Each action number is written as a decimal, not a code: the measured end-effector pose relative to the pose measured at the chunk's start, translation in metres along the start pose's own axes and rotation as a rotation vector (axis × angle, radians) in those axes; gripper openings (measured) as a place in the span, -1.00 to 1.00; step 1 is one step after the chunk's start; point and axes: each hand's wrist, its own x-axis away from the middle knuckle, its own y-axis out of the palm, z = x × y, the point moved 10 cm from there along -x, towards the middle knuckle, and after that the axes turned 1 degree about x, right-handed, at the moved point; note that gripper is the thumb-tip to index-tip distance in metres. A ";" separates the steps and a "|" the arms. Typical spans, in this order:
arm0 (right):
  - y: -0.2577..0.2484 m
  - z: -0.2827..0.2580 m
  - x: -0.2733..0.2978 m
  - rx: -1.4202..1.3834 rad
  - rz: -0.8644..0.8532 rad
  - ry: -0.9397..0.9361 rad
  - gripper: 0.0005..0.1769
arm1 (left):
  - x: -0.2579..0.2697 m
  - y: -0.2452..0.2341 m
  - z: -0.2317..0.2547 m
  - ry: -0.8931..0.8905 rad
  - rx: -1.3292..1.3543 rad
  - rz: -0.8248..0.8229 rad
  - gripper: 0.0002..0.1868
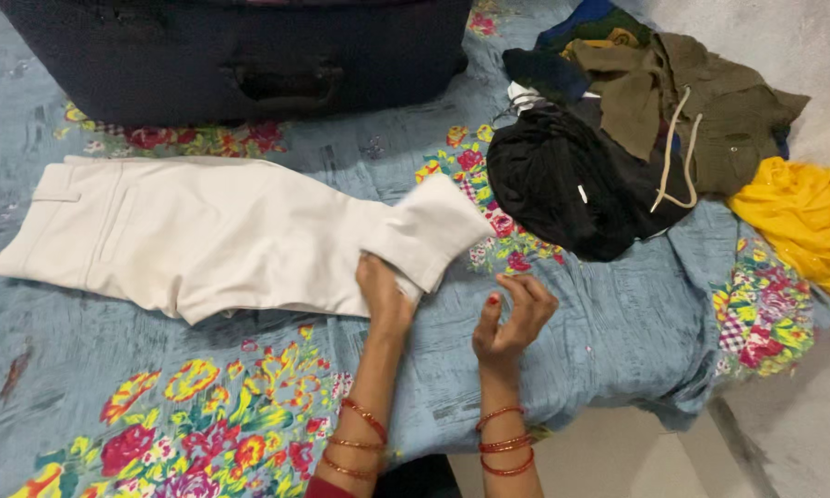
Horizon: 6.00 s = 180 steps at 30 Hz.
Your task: The person folds a pair of black trousers and a pair of white trousers on a bed, then places them into an open suitcase. The person handles each garment by hand, smoothing and folding them before packing.
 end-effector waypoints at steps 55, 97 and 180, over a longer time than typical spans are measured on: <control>0.209 0.065 0.043 -0.406 -1.076 0.999 -0.34 | -0.032 -0.088 0.107 0.213 0.197 0.291 -0.50; 0.186 -0.039 -0.021 -0.145 -0.852 -0.115 -0.62 | 0.016 -0.045 0.160 0.342 -0.880 0.182 -0.42; 0.264 0.004 0.031 -0.531 -1.085 1.021 -0.50 | -0.035 -0.140 0.167 0.145 0.299 0.214 -0.58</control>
